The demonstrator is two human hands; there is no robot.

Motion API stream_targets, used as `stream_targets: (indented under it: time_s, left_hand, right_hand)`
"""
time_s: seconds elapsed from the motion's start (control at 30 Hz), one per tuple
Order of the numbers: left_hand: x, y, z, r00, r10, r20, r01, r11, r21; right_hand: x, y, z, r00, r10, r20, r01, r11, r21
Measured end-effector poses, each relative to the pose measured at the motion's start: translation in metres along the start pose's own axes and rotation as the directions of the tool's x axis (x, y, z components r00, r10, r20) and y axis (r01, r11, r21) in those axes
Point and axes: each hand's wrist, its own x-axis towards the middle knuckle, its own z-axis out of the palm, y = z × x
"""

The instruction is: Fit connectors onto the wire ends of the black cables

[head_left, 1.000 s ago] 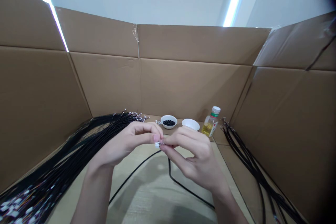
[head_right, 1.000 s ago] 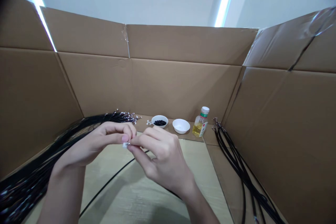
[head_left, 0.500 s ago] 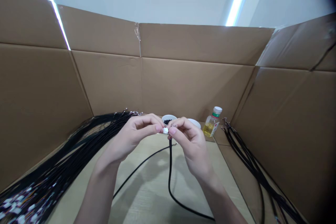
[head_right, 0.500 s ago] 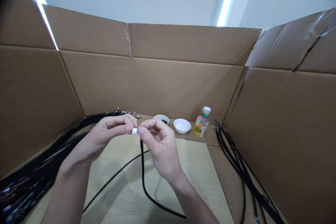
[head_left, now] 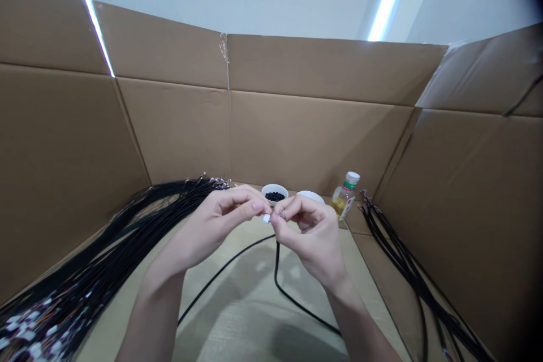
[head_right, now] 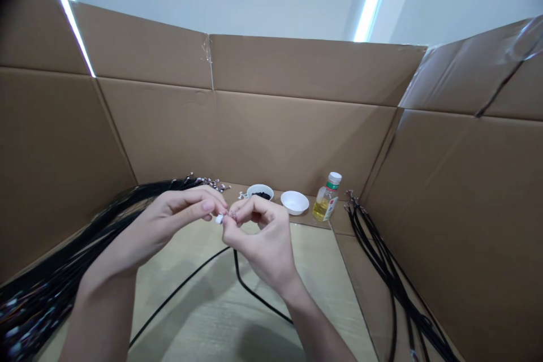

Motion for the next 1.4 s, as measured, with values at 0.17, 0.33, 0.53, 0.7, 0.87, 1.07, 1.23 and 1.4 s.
stream_targets:
  time_s: [0.17,0.33,0.53,0.7,0.87,1.07,1.23,1.4]
  left_hand:
    - [0.000,0.005,0.007,0.997,-0.068,-0.033,0.066,0.995,-0.069]
    - [0.001,0.004,0.013,0.992,-0.100,-0.074,0.079,0.966,-0.247]
    - [-0.001,0.001,0.017,0.993,-0.110,-0.051,0.077,0.897,-0.435]
    - [-0.001,0.003,0.022,0.994,-0.025,-0.108,-0.016,0.931,-0.364]
    - [-0.001,0.008,0.030,0.978,0.072,-0.198,-0.122,0.960,-0.250]
    - [0.000,0.005,0.031,0.986,0.058,-0.155,-0.105,0.944,-0.312]
    - [0.002,0.002,0.026,0.985,0.013,-0.170,-0.052,0.973,-0.224]
    - [0.003,0.000,0.020,0.990,0.006,-0.138,-0.028,0.987,-0.156]
  right_hand:
    - [-0.002,-0.004,0.001,0.998,-0.045,-0.048,0.047,0.999,0.026]
    - [-0.008,-0.008,0.002,0.992,-0.031,-0.124,0.048,0.990,0.134]
    - [-0.016,-0.010,0.009,0.994,-0.011,-0.108,0.047,0.940,0.338]
    - [-0.018,-0.013,0.011,0.991,0.126,0.032,-0.125,0.845,0.521]
    - [-0.017,-0.016,0.009,0.970,0.227,0.082,-0.224,0.719,0.658]
    - [-0.016,-0.015,0.008,0.967,0.241,0.083,-0.232,0.698,0.677]
    - [-0.013,-0.014,0.005,0.964,0.251,0.085,-0.243,0.713,0.658]
    - [-0.010,-0.012,0.003,0.959,0.274,0.079,-0.262,0.738,0.622]
